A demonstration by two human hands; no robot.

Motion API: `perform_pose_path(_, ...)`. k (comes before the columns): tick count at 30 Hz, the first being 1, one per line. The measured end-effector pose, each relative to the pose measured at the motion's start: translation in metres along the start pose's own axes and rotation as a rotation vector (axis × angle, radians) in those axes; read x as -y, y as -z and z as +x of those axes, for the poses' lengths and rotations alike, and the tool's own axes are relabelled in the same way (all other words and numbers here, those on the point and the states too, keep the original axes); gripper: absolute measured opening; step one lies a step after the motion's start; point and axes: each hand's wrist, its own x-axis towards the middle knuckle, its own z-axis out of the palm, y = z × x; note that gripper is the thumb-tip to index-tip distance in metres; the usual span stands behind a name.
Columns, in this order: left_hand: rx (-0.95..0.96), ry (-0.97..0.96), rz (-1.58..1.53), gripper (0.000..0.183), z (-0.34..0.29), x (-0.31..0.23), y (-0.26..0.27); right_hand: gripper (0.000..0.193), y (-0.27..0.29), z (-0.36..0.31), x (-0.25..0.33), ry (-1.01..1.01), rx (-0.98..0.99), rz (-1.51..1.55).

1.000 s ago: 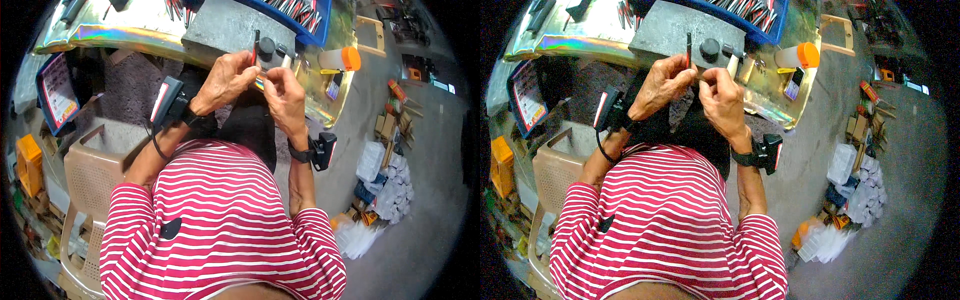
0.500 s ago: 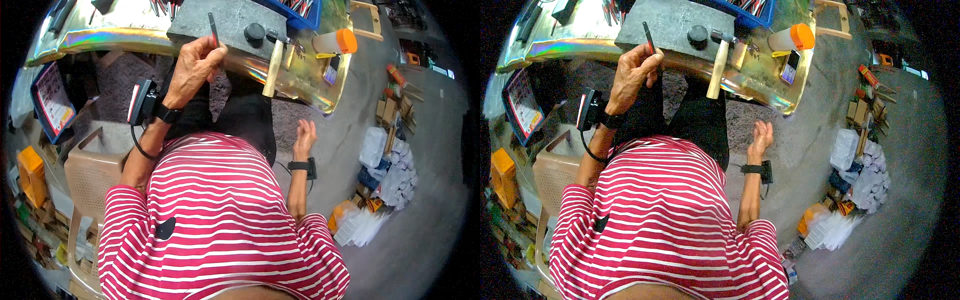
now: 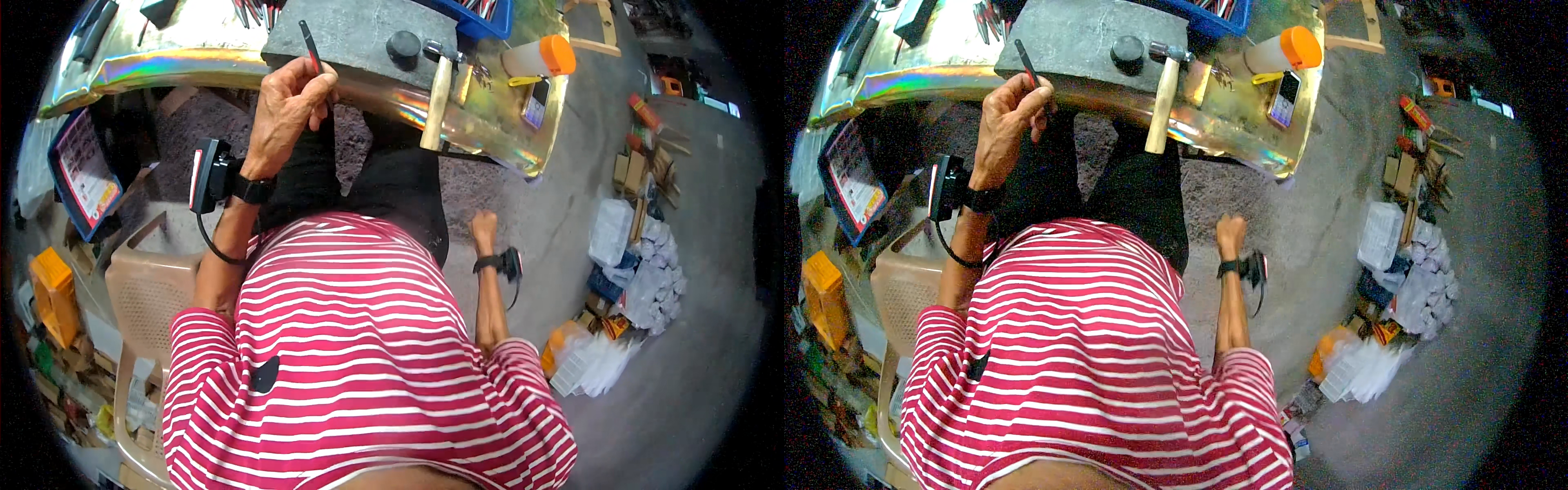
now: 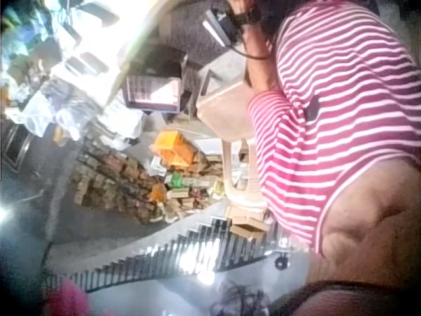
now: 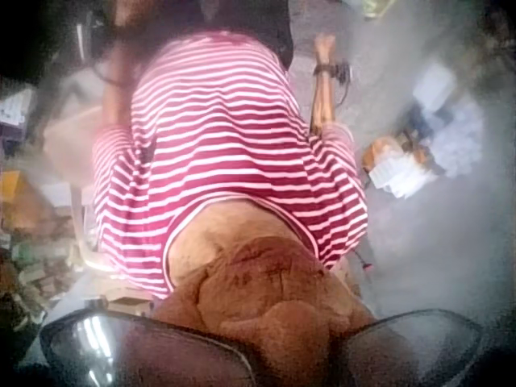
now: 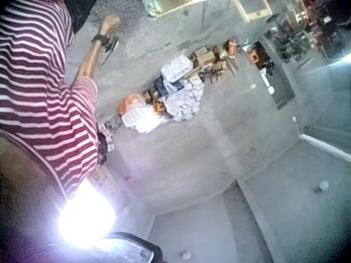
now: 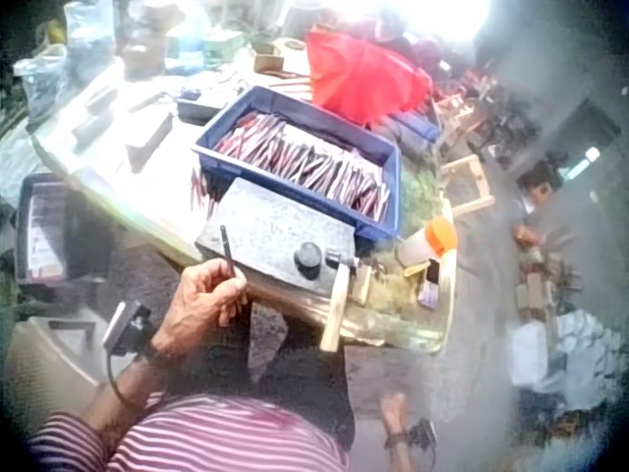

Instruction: The person holds a metal ring against a black block and strikes it with a hammer, repeating the process with another ring.

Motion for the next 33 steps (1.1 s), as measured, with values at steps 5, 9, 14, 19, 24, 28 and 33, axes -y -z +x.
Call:
perform_pose_path(5,-0.010,-0.018,-0.079,0.014,-0.001,-0.003,-0.004,0.025,-0.009,-0.027,0.062,0.409,0.000,0.107)
perform_pose_path(9,0.097,0.053,-0.137,0.012,-0.007,-0.011,-0.012,0.016,0.007,-0.076,0.151,0.647,-0.087,0.414)
perform_pose_path(14,0.204,0.130,-0.283,0.015,-0.009,-0.014,-0.025,0.013,0.050,-0.126,0.224,0.707,0.238,0.839)
perform_pose_path(19,0.247,0.115,-0.306,0.015,-0.007,-0.018,-0.031,0.013,0.073,-0.134,0.254,0.690,0.341,0.887)
perform_pose_path(24,0.278,0.186,-0.414,0.016,-0.005,-0.020,-0.034,0.011,0.072,-0.123,0.276,0.857,0.224,0.918)
perform_pose_path(28,0.296,0.221,-0.507,0.017,-0.002,-0.023,-0.034,0.011,0.070,-0.122,0.283,0.912,0.203,0.878)
perform_pose_path(33,0.295,0.196,-0.503,0.017,0.001,-0.021,-0.033,0.012,0.070,-0.116,0.288,0.824,0.283,0.977)
